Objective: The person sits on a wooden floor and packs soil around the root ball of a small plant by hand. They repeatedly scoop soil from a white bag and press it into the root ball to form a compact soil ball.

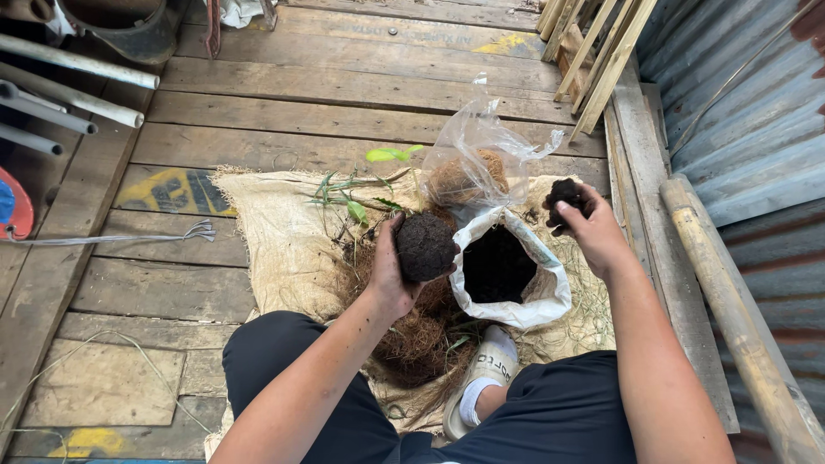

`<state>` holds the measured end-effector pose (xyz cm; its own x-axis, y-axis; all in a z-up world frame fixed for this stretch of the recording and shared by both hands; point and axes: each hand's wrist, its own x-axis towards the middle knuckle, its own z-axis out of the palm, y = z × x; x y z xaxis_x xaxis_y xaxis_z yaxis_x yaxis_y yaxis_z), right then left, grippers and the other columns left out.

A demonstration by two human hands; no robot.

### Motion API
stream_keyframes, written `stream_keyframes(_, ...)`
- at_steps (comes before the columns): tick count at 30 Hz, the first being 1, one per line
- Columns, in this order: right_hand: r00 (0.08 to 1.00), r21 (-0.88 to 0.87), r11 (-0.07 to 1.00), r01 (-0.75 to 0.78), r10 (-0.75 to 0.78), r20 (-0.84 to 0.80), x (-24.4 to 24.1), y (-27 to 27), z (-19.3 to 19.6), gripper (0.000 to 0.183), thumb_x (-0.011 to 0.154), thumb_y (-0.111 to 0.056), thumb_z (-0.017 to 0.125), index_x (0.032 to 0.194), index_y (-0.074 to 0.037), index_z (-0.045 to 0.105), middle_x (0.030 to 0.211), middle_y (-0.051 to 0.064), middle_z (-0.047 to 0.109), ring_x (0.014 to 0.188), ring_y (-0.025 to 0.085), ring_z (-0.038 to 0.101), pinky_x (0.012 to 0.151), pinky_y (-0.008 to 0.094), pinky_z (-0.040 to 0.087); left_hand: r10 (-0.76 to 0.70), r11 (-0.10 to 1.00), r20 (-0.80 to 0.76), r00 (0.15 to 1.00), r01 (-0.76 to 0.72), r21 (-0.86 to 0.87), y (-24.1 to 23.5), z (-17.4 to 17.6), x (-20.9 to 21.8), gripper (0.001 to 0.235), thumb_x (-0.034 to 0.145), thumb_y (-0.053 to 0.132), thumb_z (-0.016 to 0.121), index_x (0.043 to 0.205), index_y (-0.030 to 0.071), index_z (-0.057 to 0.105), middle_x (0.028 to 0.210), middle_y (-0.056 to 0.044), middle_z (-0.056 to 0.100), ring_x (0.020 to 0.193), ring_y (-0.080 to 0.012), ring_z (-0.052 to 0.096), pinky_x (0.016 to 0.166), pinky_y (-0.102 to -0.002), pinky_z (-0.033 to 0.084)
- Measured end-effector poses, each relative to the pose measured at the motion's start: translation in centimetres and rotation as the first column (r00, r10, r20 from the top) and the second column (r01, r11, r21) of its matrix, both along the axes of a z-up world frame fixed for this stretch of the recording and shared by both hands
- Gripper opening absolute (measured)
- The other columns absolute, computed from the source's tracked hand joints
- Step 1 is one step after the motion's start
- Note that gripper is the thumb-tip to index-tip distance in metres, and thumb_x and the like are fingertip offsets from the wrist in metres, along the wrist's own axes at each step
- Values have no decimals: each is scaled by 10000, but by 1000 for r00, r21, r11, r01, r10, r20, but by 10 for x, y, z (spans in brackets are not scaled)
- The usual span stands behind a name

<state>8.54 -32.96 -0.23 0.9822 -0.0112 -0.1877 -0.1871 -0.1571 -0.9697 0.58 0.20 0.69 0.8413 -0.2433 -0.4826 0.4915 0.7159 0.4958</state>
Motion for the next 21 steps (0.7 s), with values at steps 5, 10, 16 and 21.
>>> stream_keyframes(5, 999, 69, 997, 43, -44, 7, -5, 7, 23, 274, 999, -125, 602, 1260, -43, 574, 1104, 95, 706, 913, 220, 715, 754, 374, 609, 1, 1000, 39, 999, 0, -28, 2, 2, -1, 669, 976, 592, 343, 1301, 58, 583, 1130, -167, 719, 1020, -302, 738, 864, -488, 644)
stream_keyframes(10, 985, -67, 997, -32, 43, 168, -11, 5, 31, 239, 1060, -95, 658, 1279, -3, 633, 1135, 100, 707, 974, 168, 679, 835, 317, 576, -13, 997, 53, 999, 17, -74, 3, 2, -4, 687, 965, 612, 326, 1263, 62, 610, 1088, -155, 726, 981, -306, 744, 843, -492, 635)
stream_keyframes(16, 988, 66, 998, 21, -31, 150, -23, 16, 61, 380, 936, -42, 726, 1299, -43, 614, 1107, 53, 680, 928, 142, 669, 701, 288, 549, -19, 995, 1, 1000, 19, -95, 2, 5, -4, 678, 963, 627, 344, 1276, 84, 602, 1107, -147, 718, 1001, -294, 741, 874, -501, 620)
stream_keyframes(21, 983, 196, 980, -9, -28, 184, -45, 51, 88, 383, 924, -21, 695, 1296, -12, 603, 1139, 99, 699, 1027, 187, 717, 903, 335, 635, -48, 997, 16, 999, 48, -56, 0, 6, -7, 698, 962, 641, 344, 1290, 77, 590, 1105, -154, 712, 1010, -297, 737, 902, -496, 623)
